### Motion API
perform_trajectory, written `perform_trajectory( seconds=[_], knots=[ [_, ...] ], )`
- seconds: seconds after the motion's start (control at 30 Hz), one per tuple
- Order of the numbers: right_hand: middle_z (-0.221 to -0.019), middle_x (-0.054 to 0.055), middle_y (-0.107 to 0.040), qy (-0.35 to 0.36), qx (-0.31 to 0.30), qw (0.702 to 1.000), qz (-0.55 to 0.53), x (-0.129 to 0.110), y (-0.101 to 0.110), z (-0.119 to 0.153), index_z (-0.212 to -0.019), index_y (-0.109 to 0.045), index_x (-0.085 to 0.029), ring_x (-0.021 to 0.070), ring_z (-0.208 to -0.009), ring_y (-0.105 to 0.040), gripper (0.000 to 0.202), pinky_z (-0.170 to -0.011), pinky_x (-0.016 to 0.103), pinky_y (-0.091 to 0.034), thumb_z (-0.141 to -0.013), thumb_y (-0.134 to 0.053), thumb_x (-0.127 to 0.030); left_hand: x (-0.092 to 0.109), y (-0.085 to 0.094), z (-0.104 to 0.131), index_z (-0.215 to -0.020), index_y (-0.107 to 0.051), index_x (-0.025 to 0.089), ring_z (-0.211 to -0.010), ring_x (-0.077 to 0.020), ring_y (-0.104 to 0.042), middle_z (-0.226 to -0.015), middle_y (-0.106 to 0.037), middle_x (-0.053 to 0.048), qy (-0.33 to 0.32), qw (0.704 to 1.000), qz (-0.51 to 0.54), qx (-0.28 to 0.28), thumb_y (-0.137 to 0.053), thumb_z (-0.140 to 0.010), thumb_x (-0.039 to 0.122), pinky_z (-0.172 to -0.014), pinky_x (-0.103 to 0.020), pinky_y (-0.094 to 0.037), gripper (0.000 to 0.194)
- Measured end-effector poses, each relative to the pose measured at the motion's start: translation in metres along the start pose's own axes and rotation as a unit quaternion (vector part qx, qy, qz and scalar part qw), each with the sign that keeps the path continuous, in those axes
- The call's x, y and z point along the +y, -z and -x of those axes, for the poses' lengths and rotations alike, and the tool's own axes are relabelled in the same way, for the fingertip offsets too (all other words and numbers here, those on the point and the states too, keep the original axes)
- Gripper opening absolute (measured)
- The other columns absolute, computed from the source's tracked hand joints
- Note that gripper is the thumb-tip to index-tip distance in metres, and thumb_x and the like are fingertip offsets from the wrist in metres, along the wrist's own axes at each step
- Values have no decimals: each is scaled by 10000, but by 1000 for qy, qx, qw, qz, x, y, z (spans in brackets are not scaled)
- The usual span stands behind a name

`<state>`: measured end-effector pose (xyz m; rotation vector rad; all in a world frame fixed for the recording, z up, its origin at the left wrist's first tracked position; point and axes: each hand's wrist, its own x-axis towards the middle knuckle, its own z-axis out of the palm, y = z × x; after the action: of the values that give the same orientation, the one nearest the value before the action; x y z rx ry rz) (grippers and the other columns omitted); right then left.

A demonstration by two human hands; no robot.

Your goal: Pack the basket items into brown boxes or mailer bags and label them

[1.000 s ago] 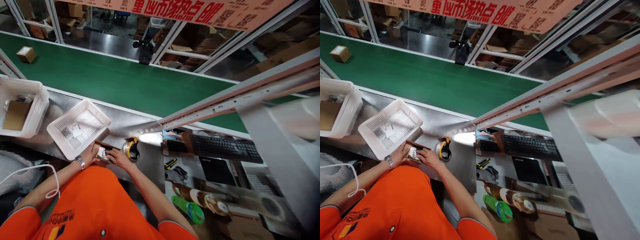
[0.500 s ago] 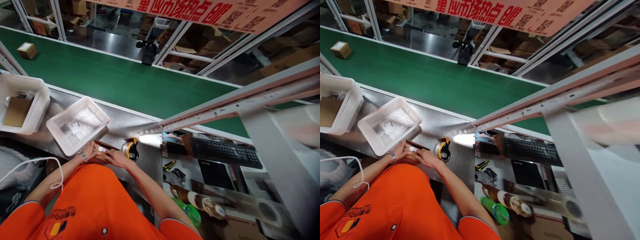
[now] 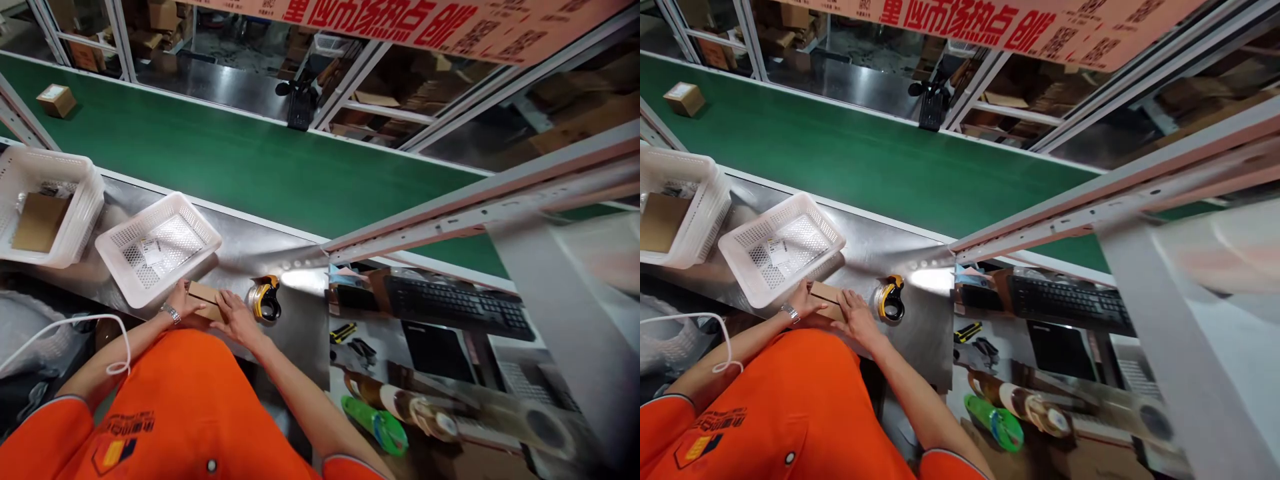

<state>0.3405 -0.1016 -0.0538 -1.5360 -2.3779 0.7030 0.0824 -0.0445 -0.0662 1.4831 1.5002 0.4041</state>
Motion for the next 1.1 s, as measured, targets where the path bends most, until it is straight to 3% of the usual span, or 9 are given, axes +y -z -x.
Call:
perform_trajectory(
  seconds=[0.1,0.23,0.4,0.6,0.8,0.87,0.97,1.03,1.1],
  knots=[
    [-1778,235,-395,16,28,999,20,8,-20,10,-1629,-570,-249,437,-1636,-387,776,-1292,712,-357,-968,-771,-601,-2,-6,1,-1579,-433,143,-1392,-330,-671,-1532,-647,-219,19,998,55,-13,-981,-762,358,-1214,-502,-534,1007],
    [-1704,201,-480,19,75,997,28,9,-33,13,-1576,-630,-293,406,-1566,-446,626,-1287,696,-358,-1013,-723,-551,1,-12,1,-1685,-377,152,-1444,-331,-647,-1600,-614,-221,32,994,104,-21,-887,-868,356,-1259,-538,-502,984],
    [-1677,157,-498,-14,105,993,54,2,-39,13,-1526,-673,-364,406,-1542,-432,519,-1253,683,-375,-1027,-702,-503,9,-12,-11,-1654,-461,140,-1447,-323,-642,-1573,-651,-198,-21,995,96,-9,-775,-973,325,-1278,-487,-485,772],
    [-1680,172,-480,-36,134,988,65,-3,-49,7,-1511,-682,-332,422,-1542,-412,522,-1239,689,-375,-1022,-685,-512,15,-10,-28,-1603,-513,110,-1364,-310,-691,-1526,-695,-183,-42,998,47,-21,-683,-1038,308,-1207,-411,-531,623],
    [-1681,160,-484,-60,157,985,39,3,-46,10,-1585,-580,-329,382,-1532,-459,568,-1260,650,-407,-1057,-599,-538,18,-6,-40,-1566,-567,115,-1364,-307,-692,-1495,-714,-184,-68,997,24,-18,-612,-1067,341,-1237,-420,-508,549],
    [-1665,187,-495,-106,217,970,22,15,-41,21,-1659,-465,-283,366,-1525,-486,615,-1250,627,-440,-1099,-479,-540,19,-4,-43,-1558,-583,120,-1390,-310,-676,-1509,-712,-176,-76,997,17,-20,-595,-1071,344,-1259,-424,-487,536],
    [-1537,284,-574,-273,331,903,15,40,-35,39,-1696,-353,-145,424,-1436,-566,758,-1178,631,-493,-1100,-386,-612,22,0,-47,-1543,-607,124,-1332,-313,-714,-1429,-765,-161,-81,996,5,-40,-599,-1053,354,-1228,-447,-521,541],
    [-1360,328,-666,-356,318,879,1,57,-33,43,-1679,-348,-42,461,-1284,-663,891,-1085,601,-544,-1051,-449,-666,26,2,-49,-1535,-624,146,-1295,-306,-737,-1395,-786,-140,-84,994,-12,-62,-604,-1038,380,-1203,-448,-544,550],
    [-1184,315,-739,-384,252,888,-37,71,-30,40,-1661,-367,10,450,-1102,-740,958,-982,564,-581,-984,-555,-641,31,3,-49,-1528,-638,169,-1286,-296,-744,-1403,-788,-120,-91,992,-30,-84,-604,-1026,394,-1187,-432,-552,551]
  ],
)
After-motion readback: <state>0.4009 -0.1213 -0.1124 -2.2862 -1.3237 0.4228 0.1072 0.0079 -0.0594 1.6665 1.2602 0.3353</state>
